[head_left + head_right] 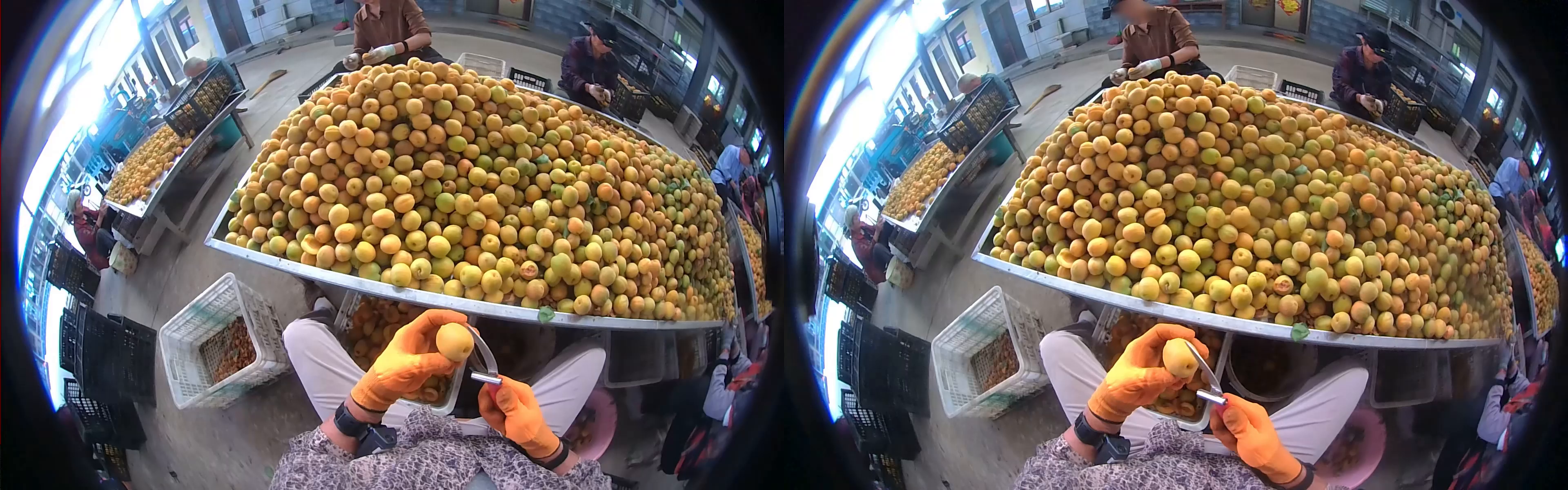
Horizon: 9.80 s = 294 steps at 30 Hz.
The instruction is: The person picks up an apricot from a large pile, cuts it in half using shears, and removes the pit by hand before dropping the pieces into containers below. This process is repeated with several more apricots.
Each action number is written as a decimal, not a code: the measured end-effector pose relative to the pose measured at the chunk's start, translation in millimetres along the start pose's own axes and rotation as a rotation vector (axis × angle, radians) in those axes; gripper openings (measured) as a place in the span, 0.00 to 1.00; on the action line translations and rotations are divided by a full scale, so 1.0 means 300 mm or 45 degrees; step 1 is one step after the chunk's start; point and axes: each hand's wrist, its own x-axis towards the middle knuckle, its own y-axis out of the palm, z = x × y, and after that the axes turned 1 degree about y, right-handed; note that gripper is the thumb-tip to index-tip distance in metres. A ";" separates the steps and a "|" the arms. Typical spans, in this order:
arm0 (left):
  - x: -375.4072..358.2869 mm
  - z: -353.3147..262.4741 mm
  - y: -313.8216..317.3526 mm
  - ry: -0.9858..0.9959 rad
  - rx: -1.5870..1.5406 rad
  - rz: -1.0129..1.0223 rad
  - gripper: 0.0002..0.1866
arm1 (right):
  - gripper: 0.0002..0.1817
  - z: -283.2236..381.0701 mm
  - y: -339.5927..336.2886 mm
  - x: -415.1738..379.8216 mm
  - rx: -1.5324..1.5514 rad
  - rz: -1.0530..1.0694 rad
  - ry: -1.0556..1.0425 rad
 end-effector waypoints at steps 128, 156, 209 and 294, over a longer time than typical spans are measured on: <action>0.013 -0.054 0.028 0.062 0.695 -0.159 0.24 | 0.17 -0.008 -0.088 -0.006 -0.182 -0.341 -0.809; 0.012 0.126 0.125 0.129 0.603 -0.393 0.20 | 0.29 -0.027 -0.001 0.189 0.368 -0.220 -0.344; 0.320 0.399 -0.008 -0.702 0.304 -0.298 0.26 | 0.32 -0.009 -0.286 -0.014 0.101 -0.942 -0.692; 0.767 0.071 -0.271 0.320 3.302 -0.004 0.11 | 0.07 -0.059 -0.212 0.068 -0.257 -0.849 -0.452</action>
